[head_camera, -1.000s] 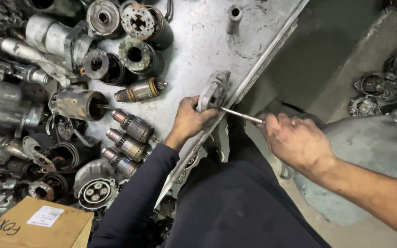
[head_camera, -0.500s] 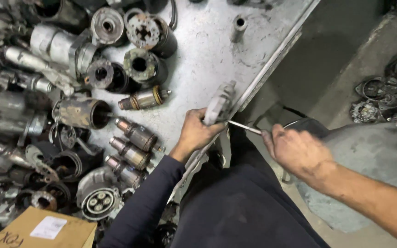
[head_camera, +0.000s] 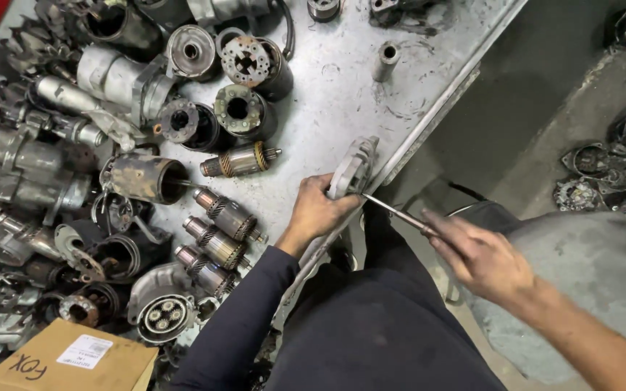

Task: The person uses a screwdriver to pry and scrape at a circular metal component, likely an alternator housing, held on a workbench. The person rotates the component to access different areas while surrounded by various disassembled car parts.

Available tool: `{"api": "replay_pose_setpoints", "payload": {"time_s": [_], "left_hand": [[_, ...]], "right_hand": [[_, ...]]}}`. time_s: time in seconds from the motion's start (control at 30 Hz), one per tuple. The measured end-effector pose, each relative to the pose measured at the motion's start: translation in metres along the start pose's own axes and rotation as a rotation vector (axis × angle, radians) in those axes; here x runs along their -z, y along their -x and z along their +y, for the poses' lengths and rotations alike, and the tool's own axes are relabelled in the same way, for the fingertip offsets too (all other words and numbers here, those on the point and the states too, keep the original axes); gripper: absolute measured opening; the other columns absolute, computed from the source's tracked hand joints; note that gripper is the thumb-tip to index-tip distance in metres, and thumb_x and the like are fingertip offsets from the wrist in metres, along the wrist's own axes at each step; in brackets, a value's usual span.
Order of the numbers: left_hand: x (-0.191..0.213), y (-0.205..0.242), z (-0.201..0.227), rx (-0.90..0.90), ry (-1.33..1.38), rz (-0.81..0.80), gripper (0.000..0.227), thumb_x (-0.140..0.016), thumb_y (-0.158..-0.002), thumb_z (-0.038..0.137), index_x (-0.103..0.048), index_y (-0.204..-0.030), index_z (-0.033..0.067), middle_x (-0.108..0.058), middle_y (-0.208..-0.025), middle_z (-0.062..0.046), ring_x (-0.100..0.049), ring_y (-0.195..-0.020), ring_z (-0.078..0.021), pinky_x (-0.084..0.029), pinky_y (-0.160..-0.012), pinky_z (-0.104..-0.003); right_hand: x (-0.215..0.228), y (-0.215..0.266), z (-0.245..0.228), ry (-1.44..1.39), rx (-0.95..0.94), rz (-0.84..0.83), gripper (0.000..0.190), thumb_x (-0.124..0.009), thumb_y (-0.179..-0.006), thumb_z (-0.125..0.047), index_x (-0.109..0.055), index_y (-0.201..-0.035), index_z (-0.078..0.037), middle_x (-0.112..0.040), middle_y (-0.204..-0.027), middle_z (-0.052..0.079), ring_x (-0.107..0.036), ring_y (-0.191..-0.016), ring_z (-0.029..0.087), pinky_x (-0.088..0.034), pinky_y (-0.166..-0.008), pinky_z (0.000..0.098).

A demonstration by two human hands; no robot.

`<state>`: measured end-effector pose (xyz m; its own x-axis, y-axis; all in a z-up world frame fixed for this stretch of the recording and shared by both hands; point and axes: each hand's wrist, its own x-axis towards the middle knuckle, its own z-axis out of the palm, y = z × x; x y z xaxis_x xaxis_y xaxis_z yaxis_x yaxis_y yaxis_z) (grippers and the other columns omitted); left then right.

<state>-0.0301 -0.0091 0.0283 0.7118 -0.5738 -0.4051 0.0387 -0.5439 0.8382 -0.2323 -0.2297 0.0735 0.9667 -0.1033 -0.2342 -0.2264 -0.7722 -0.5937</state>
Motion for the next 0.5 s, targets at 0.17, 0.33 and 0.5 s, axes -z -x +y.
{"api": "replay_pose_setpoints", "payload": {"time_s": [0.17,0.33,0.5], "left_hand": [[0.006,-0.008,0.006,0.172,0.133,-0.062,0.033,-0.076,-0.075,0.021,-0.077,-0.101,0.0001,-0.077,-0.077,-0.012,-0.067,-0.059,-0.0169,-0.058,-0.060,-0.034],[0.008,-0.009,-0.004,0.115,0.072,-0.082,0.033,-0.077,-0.076,0.021,-0.078,-0.102,0.0023,-0.077,-0.079,-0.008,-0.068,-0.059,-0.0133,-0.059,-0.061,-0.031],[0.005,-0.010,-0.013,0.019,0.134,-0.107,0.030,-0.076,-0.077,0.019,-0.077,-0.098,-0.0011,-0.079,-0.082,-0.008,-0.070,-0.069,-0.0128,-0.059,-0.069,-0.032]], "right_hand": [[-0.010,0.012,0.012,-0.034,0.046,0.125,0.045,-0.068,-0.088,-0.031,-0.063,-0.130,-0.017,-0.072,-0.114,0.010,-0.073,-0.093,0.023,-0.063,-0.080,0.0345],[-0.005,-0.009,-0.003,0.081,0.153,0.177,0.037,-0.062,-0.094,-0.030,-0.063,-0.127,-0.015,-0.071,-0.115,0.013,-0.074,-0.091,0.028,-0.061,-0.078,0.0373],[-0.002,-0.013,-0.019,0.168,-0.052,-0.006,0.042,-0.064,-0.093,-0.035,-0.066,-0.132,-0.020,-0.073,-0.104,0.011,-0.074,-0.083,0.028,-0.061,-0.072,0.0393]]}}
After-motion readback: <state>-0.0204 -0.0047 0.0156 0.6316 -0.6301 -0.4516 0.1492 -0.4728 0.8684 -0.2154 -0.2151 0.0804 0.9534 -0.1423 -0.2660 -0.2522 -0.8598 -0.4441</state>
